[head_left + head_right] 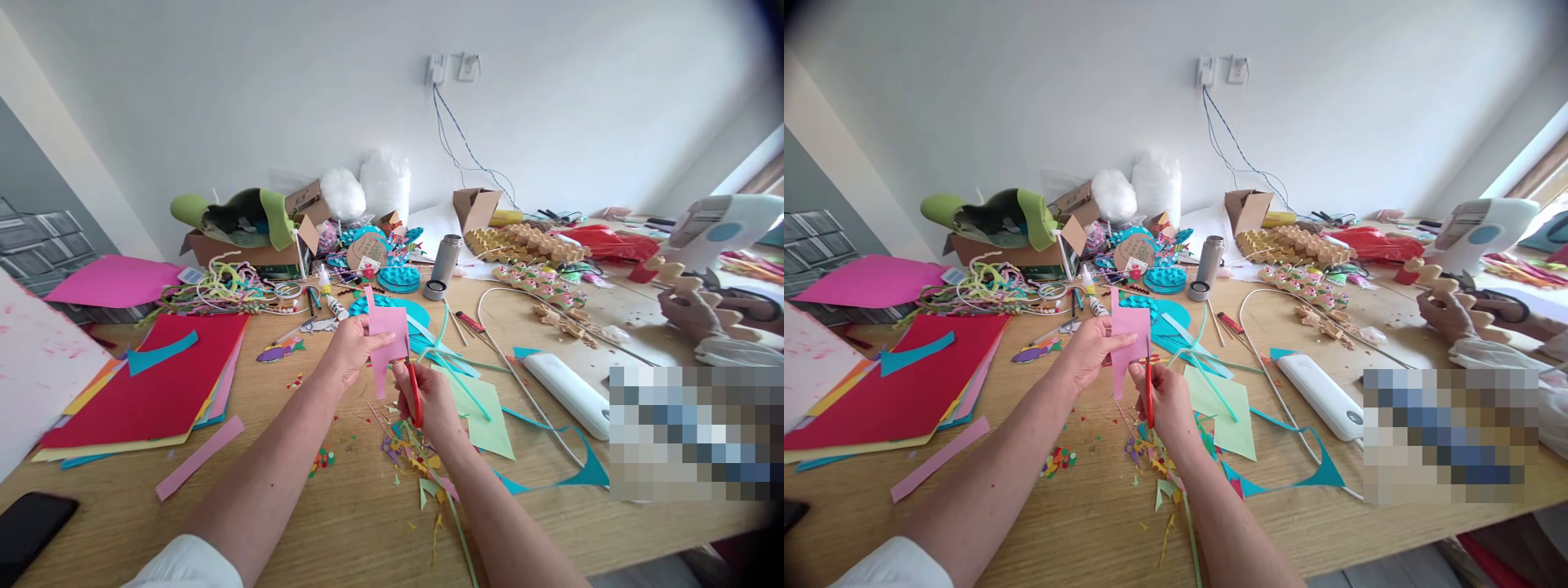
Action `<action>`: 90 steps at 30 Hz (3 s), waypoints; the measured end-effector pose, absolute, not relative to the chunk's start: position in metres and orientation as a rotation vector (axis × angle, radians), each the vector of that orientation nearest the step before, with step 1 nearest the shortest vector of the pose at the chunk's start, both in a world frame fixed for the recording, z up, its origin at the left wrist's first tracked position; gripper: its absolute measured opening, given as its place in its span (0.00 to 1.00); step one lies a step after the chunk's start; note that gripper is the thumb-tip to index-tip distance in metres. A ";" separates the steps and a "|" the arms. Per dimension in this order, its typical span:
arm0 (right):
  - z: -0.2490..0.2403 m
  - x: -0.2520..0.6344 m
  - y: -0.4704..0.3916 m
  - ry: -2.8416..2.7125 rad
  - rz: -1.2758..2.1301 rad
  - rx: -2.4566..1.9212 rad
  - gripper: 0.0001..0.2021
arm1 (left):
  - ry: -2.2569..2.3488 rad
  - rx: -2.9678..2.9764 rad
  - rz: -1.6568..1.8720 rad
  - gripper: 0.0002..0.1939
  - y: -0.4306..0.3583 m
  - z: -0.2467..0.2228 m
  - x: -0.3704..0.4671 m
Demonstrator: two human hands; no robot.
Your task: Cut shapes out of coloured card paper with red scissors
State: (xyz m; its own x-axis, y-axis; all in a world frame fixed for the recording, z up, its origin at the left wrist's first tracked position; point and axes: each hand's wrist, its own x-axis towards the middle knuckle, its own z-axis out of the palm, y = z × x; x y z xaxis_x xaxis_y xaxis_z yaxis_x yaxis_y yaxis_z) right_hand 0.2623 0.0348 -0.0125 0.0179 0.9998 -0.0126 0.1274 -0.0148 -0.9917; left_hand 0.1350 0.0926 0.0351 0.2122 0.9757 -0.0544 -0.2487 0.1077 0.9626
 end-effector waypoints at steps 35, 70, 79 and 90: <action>-0.013 0.260 0.036 -1.178 1.202 -1.292 0.23 | 0.904 1.099 1.062 0.21 0.091 0.034 0.138; -0.016 0.262 0.038 -1.176 1.209 -1.270 0.22 | 0.937 1.119 1.041 0.18 0.093 0.031 0.137; -0.017 0.261 0.038 -1.149 1.228 -1.248 0.23 | 0.924 1.133 1.030 0.18 0.093 0.029 0.138; -0.017 0.262 0.036 -1.162 1.220 -1.249 0.22 | 0.940 1.157 0.983 0.18 0.094 0.030 0.135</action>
